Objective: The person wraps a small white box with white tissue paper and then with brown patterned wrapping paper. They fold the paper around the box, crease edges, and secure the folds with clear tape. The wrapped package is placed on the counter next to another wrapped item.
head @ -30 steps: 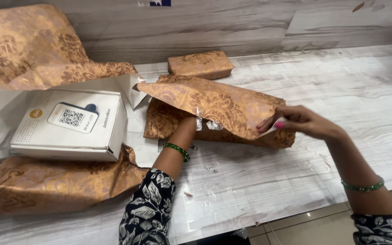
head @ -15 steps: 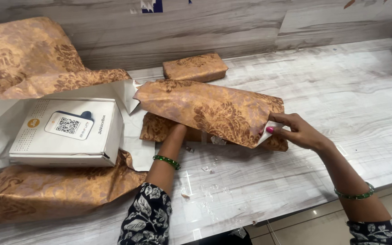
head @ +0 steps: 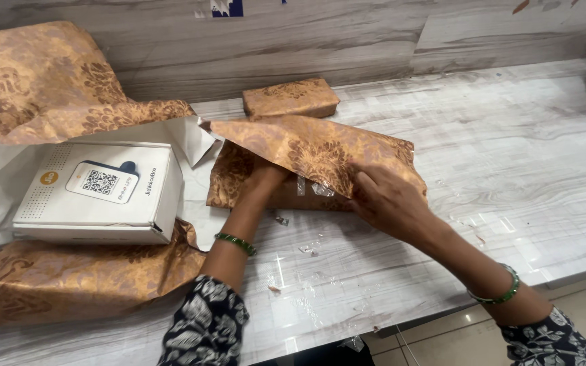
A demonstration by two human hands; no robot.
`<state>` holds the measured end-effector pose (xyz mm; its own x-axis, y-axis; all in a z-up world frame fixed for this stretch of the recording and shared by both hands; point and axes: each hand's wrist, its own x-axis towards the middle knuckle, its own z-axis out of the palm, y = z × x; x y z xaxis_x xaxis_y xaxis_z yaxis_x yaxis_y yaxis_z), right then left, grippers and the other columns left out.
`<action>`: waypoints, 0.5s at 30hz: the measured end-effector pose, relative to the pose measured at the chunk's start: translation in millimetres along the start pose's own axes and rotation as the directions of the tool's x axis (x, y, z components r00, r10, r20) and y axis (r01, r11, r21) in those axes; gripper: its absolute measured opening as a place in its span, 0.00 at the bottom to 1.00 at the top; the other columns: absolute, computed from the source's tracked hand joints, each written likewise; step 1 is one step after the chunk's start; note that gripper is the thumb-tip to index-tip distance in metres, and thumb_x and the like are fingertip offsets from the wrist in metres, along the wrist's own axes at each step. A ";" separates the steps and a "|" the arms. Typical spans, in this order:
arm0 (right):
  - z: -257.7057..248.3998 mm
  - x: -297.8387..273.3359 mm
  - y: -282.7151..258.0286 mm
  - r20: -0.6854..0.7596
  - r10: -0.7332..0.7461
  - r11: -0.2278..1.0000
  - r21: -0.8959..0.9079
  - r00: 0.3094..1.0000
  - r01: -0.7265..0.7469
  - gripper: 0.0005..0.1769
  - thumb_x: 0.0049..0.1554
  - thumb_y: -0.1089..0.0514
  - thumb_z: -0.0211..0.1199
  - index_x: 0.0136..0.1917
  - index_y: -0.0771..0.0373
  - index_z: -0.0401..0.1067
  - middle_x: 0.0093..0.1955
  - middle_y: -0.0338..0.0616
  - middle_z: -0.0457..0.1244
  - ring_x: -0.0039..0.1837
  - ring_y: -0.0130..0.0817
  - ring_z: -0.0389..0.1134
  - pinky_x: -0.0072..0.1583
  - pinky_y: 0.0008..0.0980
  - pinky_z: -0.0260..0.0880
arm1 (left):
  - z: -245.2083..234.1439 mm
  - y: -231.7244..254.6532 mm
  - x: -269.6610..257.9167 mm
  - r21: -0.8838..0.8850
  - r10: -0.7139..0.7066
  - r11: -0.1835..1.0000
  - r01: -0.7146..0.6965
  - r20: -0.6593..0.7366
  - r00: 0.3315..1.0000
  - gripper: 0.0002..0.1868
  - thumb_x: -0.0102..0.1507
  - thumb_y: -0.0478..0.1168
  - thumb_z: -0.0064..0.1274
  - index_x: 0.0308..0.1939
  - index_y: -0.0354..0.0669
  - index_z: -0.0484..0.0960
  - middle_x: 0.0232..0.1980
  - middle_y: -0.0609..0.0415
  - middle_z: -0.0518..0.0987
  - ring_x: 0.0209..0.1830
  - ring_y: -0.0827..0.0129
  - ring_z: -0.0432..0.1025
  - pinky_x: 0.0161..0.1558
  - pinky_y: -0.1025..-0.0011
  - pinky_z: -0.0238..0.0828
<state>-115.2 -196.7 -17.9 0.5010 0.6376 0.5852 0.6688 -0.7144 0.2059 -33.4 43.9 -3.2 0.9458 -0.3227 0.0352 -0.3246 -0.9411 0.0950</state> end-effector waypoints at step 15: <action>16.4 -27.1 -0.9 -0.077 -0.067 0.994 0.079 0.995 0.073 0.18 0.57 0.58 0.65 0.61 0.53 0.77 0.52 0.41 0.68 0.61 0.38 0.72 0.56 0.34 0.78 | 118.8 -87.1 -11.0 -0.533 0.059 0.830 -0.164 -0.209 0.976 0.28 0.63 0.51 0.54 0.65 0.45 0.73 0.70 0.46 0.71 0.70 0.56 0.62 0.68 0.60 0.60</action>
<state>-120.4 -208.6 -46.9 0.4115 0.6597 0.6289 0.7446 -0.6413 0.1855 -15.2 117.4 -130.1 0.9036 -0.3493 0.2480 -0.4262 -0.6740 0.6034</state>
